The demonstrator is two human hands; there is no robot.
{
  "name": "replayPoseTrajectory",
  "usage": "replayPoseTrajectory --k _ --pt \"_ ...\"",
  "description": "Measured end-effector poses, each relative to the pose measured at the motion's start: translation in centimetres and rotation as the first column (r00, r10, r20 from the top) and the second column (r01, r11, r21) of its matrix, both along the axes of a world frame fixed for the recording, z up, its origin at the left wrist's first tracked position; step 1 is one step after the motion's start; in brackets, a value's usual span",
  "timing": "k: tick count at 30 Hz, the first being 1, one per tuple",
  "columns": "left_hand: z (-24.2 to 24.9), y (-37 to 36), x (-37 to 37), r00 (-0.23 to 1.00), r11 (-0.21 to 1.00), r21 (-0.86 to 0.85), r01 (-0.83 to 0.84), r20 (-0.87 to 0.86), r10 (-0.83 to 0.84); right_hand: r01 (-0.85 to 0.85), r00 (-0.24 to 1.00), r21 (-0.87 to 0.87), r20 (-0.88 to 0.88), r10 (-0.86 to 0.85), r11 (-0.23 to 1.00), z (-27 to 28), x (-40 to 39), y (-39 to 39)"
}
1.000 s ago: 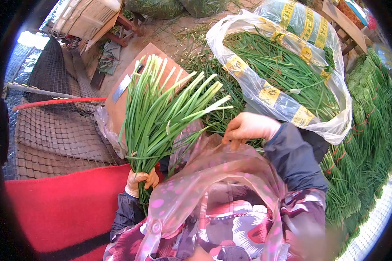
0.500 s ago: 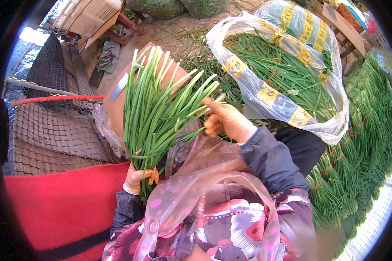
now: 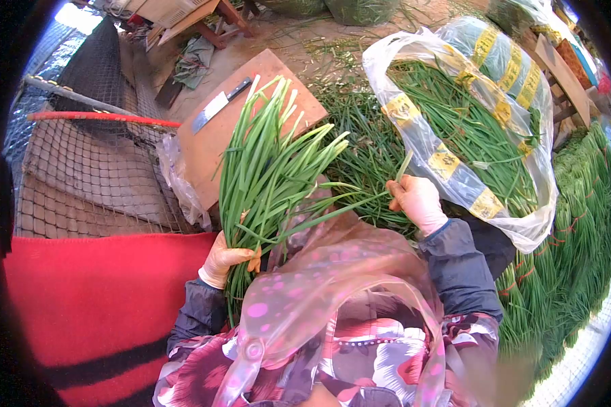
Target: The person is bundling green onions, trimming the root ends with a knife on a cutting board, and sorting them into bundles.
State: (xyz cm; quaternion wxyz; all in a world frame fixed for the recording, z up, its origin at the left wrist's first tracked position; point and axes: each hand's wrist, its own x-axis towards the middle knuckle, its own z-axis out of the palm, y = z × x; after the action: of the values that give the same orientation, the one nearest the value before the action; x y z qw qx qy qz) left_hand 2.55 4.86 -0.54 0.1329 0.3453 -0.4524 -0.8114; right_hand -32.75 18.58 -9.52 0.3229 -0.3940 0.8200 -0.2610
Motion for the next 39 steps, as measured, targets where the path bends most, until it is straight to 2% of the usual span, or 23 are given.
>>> replayPoseTrajectory --k 1,3,4,5,7,9,11,13,14,15,16,17,18,19,21,23,26,27,30,32,35,37,39 --pt "-0.1 0.0 0.2 1.0 1.0 0.006 0.006 -0.003 -0.006 0.006 1.0 0.006 -0.003 -0.006 1.0 -0.7 -0.8 0.8" --pt "-0.1 -0.5 0.9 0.999 0.999 -0.024 -0.022 -0.039 0.021 0.039 0.977 0.078 -0.211 -0.022 0.996 -1.3 -1.7 1.8" --pt "0.4 -0.8 1.2 1.0 0.999 -0.044 -0.017 -0.01 0.017 0.022 0.968 0.209 -0.248 0.032 0.978 -1.1 -2.3 2.6" --pt "1.5 -1.0 1.1 0.999 0.998 -0.056 -0.036 0.003 0.036 0.029 0.968 0.207 -0.249 0.024 0.978 -3.2 -2.9 3.5" --pt "1.6 -2.2 2.7 0.993 0.997 -0.048 -0.068 -0.103 0.063 -0.128 0.734 0.669 -0.432 0.523 0.732 -9.5 -4.2 6.6" --pt "2.5 -3.4 3.5 0.968 0.991 -0.086 -0.107 -0.238 0.084 -0.215 0.719 0.815 -0.241 0.651 0.538 -9.8 -4.0 7.5" --pt "3.4 -4.1 3.9 0.946 0.989 -0.099 -0.111 -0.315 0.074 -0.225 0.736 0.836 -0.191 0.649 0.501 -11.0 -4.2 5.9" --pt "4.5 -4.4 3.4 0.938 0.982 -0.145 -0.122 -0.34 0.066 -0.183 0.702 0.572 -0.493 0.514 0.799 -7.2 -3.3 3.2" --pt "4.9 -4.5 3.1 0.93 0.975 -0.172 -0.14 -0.36 0.07 -0.201 0.763 0.315 -0.544 0.35 0.927 -4.5 -2.8 1.4" --pt "5.1 -4.6 2.9 0.931 0.974 -0.18 -0.135 -0.359 0.062 -0.192 0.822 0.038 -0.54 0.181 0.981 -1.3 -2.1 -0.2" --pt "5.2 -4.9 2.6 0.934 0.972 -0.202 -0.118 -0.355 0.039 -0.248 0.931 0.028 -0.268 0.246 0.968 2.7 -1.5 -1.0" --pt "5.3 -5.0 2.3 0.937 0.97 -0.223 -0.1 -0.349 0.017 -0.3 0.954 0.001 0.03 0.3 0.954 5.4 -0.6 -1.7" --pt "5.7 -4.9 1.7 0.941 0.969 -0.23 -0.095 -0.338 0.011 -0.34 0.859 0.029 0.416 0.298 0.94 5.6 0.5 -2.2" --pt "6.0 -4.5 1.0 0.942 0.97 -0.229 -0.087 -0.336 0.005 -0.388 0.636 0.039 0.734 0.237 0.921 5.8 1.5 -2.5" --pt "6.4 -3.8 -0.5 0.935 0.972 -0.203 -0.116 -0.352 0.038 -0.388 0.49 -0.072 0.828 0.272 0.919 4.6 4.1 -3.7" --pt "5.8 -3.7 -0.7 0.928 0.977 -0.202 -0.07 -0.372 -0.01 -0.284 0.148 -0.158 0.967 0.206 0.946 0.9 6.8 -5.8" --pt "5.0 -3.3 -0.8 0.917 0.988 -0.154 0.008 -0.393 -0.068 0.071 -0.149 -0.38 0.91 0.387 0.922 -1.3 9.8 -9.5" --pt "4.4 -3.4 -0.7 0.919 0.98 -0.191 0.055 -0.375 -0.125 0.188 -0.114 -0.439 0.879 0.463 0.879 -0.1 10.1 -10.0" --pt "3.4 -2.9 -1.5 0.925 0.991 -0.123 0.058 -0.368 -0.1 0.284 -0.157 -0.556 0.777 0.609 0.781 0.9 8.8 -11.5" --pt "3.0 -2.5 -2.7 0.928 0.994 -0.094 0.055 -0.364 -0.086 0.351 -0.303 -0.624 0.63 0.715 0.699 0.7 8.1 -12.3" --pt "2.9 -2.1 -5.1 0.94 0.997 -0.049 0.059 -0.332 -0.072 0.486 -0.299 -0.562 0.612 0.732 0.669 1.5 8.9 -11.8" --pt "4.2 -1.3 -7.3 0.954 0.996 -0.075 0.038 -0.292 -0.059 0.458 -0.219 -0.614 0.623 0.751 0.643 2.6 8.1 -11.2" --pt "5.0 -1.1 -8.9 0.989 0.983 -0.155 0.097 -0.095 -0.113 0.465 -0.066 -0.668 0.628 0.775 0.581 4.9 6.5 -9.7"
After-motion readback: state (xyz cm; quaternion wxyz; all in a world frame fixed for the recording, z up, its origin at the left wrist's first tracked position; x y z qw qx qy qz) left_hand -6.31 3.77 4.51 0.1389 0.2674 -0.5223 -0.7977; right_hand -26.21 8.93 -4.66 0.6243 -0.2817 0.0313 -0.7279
